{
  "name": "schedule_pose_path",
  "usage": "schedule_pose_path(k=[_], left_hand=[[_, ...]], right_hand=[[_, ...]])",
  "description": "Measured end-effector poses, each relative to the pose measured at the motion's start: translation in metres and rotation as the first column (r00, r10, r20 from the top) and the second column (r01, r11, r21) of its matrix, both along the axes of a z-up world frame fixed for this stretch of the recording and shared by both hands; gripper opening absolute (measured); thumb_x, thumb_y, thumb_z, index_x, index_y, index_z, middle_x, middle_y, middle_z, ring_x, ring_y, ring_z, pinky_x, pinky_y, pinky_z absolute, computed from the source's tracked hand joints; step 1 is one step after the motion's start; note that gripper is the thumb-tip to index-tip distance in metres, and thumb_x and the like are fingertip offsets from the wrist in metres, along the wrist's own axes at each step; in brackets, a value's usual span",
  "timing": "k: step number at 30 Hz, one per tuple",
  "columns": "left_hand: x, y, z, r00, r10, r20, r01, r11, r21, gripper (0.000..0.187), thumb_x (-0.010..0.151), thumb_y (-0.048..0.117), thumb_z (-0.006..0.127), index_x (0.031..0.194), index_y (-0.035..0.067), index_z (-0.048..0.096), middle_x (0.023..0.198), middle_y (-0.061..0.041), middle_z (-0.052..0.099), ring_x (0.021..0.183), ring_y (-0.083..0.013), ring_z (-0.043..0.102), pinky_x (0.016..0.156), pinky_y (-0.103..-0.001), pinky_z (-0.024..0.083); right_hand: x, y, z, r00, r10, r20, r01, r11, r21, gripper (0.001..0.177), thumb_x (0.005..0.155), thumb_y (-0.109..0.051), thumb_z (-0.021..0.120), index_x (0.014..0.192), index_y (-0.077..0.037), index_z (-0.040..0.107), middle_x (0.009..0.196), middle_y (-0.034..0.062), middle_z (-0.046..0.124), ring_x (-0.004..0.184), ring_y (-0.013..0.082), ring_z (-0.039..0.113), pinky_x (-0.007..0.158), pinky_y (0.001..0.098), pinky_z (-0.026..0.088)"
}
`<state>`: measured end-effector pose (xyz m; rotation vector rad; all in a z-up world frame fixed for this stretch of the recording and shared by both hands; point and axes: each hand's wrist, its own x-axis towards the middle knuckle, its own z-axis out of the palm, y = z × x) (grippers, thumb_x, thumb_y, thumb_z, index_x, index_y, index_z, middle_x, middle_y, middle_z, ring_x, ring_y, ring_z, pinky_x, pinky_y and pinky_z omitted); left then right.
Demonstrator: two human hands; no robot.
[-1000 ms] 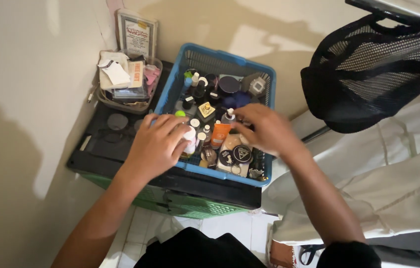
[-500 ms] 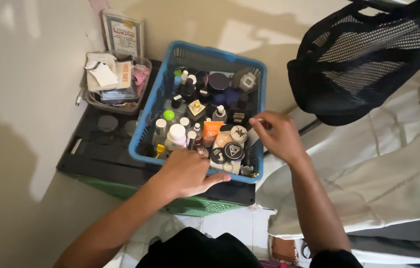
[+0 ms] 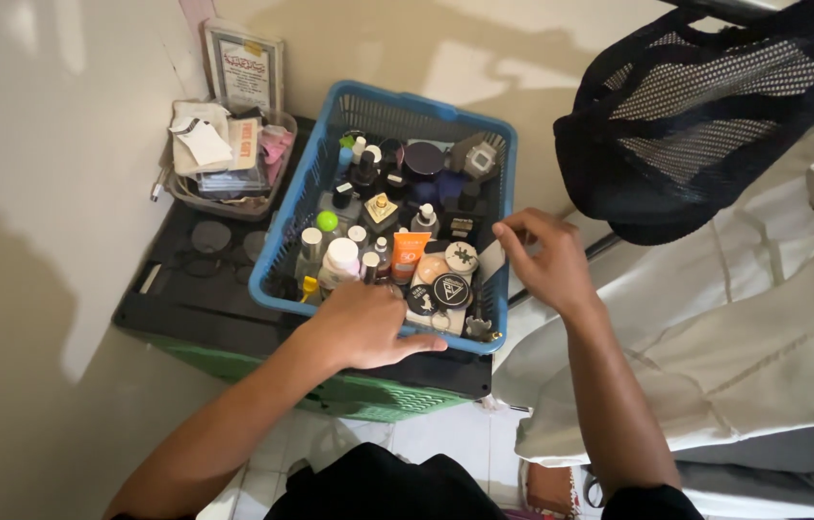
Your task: The person sorts and arranges small personal items in a blue basket and on a nearby surface. They pick up and place down bottles, a pink case, a small book, and other miscellaneous objects, moving them between the basket and the surface.
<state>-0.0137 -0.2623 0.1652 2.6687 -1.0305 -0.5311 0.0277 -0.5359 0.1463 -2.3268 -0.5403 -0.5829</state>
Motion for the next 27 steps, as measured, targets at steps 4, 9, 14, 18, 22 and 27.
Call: schedule_pose_path(k=[4,9,14,18,22,27], left_hand=[[0.002,-0.002,0.011,0.999,0.012,-0.049,-0.011,0.999,0.031,0.093,0.092,0.080,0.034,0.102,-0.003,0.076,0.106,-0.022,0.076,0.110,-0.0392,0.071,0.095,-0.053,0.053],[0.005,-0.007,0.015,0.997,-0.002,-0.076,0.004,0.999,0.035,0.097,0.086,0.084,0.036,0.103,-0.003,0.075,0.109,-0.022,0.076,0.113,-0.0404,0.070,0.096,-0.054,0.053],[0.007,-0.006,0.010,0.995,0.022,-0.102,-0.022,1.000,-0.006,0.101,0.082,0.088,0.037,0.105,-0.003,0.075,0.110,-0.023,0.075,0.115,-0.0392,0.070,0.097,-0.051,0.054],[0.005,-0.003,0.015,0.994,0.017,-0.105,-0.017,1.000,0.003,0.103,0.081,0.089,0.036,0.105,-0.003,0.075,0.111,-0.024,0.074,0.116,-0.0402,0.069,0.097,-0.053,0.053],[0.005,-0.002,0.015,0.994,0.024,-0.106,-0.026,1.000,-0.013,0.103,0.082,0.088,0.036,0.107,-0.004,0.075,0.111,-0.024,0.074,0.116,-0.0403,0.069,0.097,-0.052,0.053],[0.007,-0.003,0.008,0.995,0.024,-0.099,-0.024,1.000,-0.002,0.103,0.080,0.089,0.037,0.111,-0.003,0.074,0.116,-0.021,0.074,0.120,-0.0388,0.066,0.100,-0.052,0.051]], right_hand=[[-0.001,-0.004,-0.001,0.998,-0.050,-0.023,0.048,0.997,-0.059,0.015,0.102,-0.021,0.071,0.092,-0.011,0.074,0.072,0.0078,0.068,0.069,0.0259,0.063,0.070,0.0382,0.053],[-0.010,-0.004,0.006,0.988,-0.115,-0.103,0.105,0.989,-0.100,0.012,0.099,-0.017,0.072,0.098,-0.005,0.074,0.078,0.0129,0.070,0.074,0.0289,0.065,0.070,0.0409,0.054],[-0.024,0.017,0.033,0.839,-0.390,-0.380,0.245,0.893,-0.377,0.039,0.092,-0.044,0.070,0.094,-0.005,0.073,0.087,0.0174,0.077,0.088,0.0448,0.072,0.077,0.0563,0.055],[-0.006,0.010,0.003,0.844,-0.423,-0.331,0.266,0.865,-0.426,0.032,0.092,-0.042,0.071,0.090,-0.010,0.072,0.083,0.0104,0.077,0.086,0.0409,0.074,0.074,0.0536,0.057],[0.008,0.003,-0.011,0.768,-0.603,-0.216,0.460,0.753,-0.470,0.029,0.094,-0.048,0.064,0.093,-0.019,0.067,0.083,0.0025,0.076,0.087,0.0354,0.074,0.076,0.0525,0.059],[0.016,-0.004,-0.025,0.777,-0.623,-0.096,0.556,0.749,-0.361,0.027,0.097,-0.045,0.061,0.091,-0.018,0.060,0.081,0.0048,0.073,0.086,0.0386,0.071,0.075,0.0558,0.059]])
